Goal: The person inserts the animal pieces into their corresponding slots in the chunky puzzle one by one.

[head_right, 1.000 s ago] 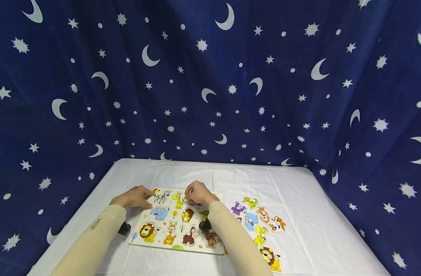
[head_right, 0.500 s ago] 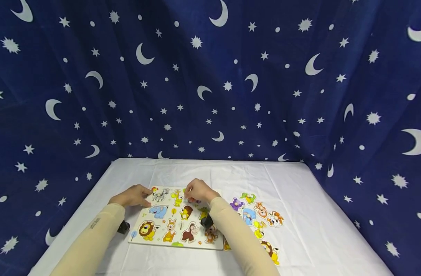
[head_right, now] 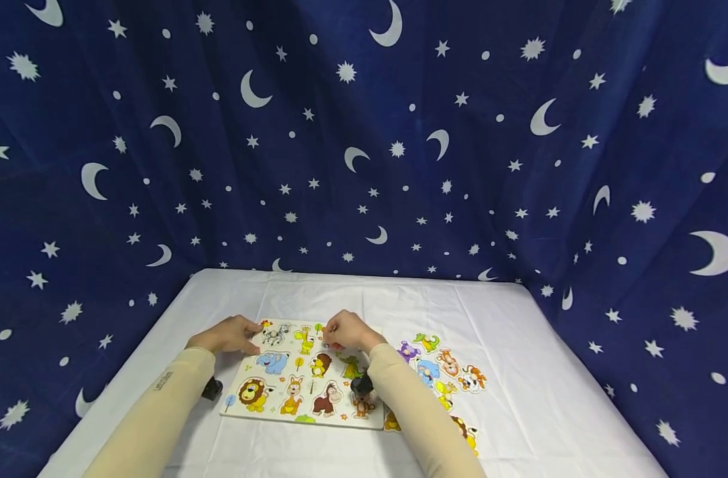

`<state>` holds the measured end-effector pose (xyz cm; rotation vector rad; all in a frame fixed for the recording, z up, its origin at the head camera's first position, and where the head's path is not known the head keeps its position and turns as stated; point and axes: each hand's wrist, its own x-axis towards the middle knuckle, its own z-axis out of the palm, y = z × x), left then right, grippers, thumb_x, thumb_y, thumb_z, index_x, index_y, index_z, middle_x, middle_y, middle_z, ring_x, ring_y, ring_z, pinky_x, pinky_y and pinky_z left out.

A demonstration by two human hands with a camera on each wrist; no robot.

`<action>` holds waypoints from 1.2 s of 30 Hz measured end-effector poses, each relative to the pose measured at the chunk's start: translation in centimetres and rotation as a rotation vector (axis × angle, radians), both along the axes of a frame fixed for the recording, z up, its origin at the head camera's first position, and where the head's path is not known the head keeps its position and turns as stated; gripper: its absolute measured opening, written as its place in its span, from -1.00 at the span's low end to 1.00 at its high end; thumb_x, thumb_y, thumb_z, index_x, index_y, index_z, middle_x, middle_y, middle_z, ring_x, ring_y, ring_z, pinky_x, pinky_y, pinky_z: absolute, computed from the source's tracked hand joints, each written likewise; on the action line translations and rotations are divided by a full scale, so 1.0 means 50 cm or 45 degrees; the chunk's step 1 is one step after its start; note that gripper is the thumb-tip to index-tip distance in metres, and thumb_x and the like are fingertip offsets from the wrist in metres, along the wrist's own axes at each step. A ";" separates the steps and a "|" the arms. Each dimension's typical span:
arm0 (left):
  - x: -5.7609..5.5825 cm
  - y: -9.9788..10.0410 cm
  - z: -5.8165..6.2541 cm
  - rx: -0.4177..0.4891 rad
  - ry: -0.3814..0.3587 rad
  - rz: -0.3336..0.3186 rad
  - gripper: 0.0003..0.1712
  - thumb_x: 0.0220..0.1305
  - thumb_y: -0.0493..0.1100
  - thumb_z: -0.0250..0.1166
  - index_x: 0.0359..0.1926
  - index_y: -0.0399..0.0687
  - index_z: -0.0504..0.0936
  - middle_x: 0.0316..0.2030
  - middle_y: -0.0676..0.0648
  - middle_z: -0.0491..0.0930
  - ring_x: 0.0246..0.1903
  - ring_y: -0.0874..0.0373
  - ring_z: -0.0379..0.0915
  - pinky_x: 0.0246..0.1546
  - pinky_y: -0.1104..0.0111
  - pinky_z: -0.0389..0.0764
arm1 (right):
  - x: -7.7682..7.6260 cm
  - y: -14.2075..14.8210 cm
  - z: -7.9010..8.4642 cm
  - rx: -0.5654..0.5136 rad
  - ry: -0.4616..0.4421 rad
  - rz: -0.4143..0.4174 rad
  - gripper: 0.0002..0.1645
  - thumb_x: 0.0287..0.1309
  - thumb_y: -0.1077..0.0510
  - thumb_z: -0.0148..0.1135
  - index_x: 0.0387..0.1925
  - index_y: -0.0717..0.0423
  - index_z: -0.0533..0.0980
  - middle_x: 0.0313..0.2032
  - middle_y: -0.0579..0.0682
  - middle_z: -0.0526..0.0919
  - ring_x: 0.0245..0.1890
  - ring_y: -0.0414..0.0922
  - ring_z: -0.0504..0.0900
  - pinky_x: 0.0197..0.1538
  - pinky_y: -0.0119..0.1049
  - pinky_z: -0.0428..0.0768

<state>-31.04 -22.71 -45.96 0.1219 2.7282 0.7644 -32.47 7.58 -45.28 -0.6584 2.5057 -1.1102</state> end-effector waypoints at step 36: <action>0.000 0.011 0.005 -0.013 -0.036 0.041 -0.23 0.08 -0.12 0.55 0.32 -0.19 0.50 0.29 -0.26 0.50 0.27 -0.13 0.41 0.38 -0.01 0.37 | 0.016 0.104 -0.006 0.057 0.006 0.006 -0.86 0.25 0.34 0.25 -0.40 0.27 0.69 -0.61 0.00 0.65 -0.60 -0.20 0.51 -0.50 -0.39 0.47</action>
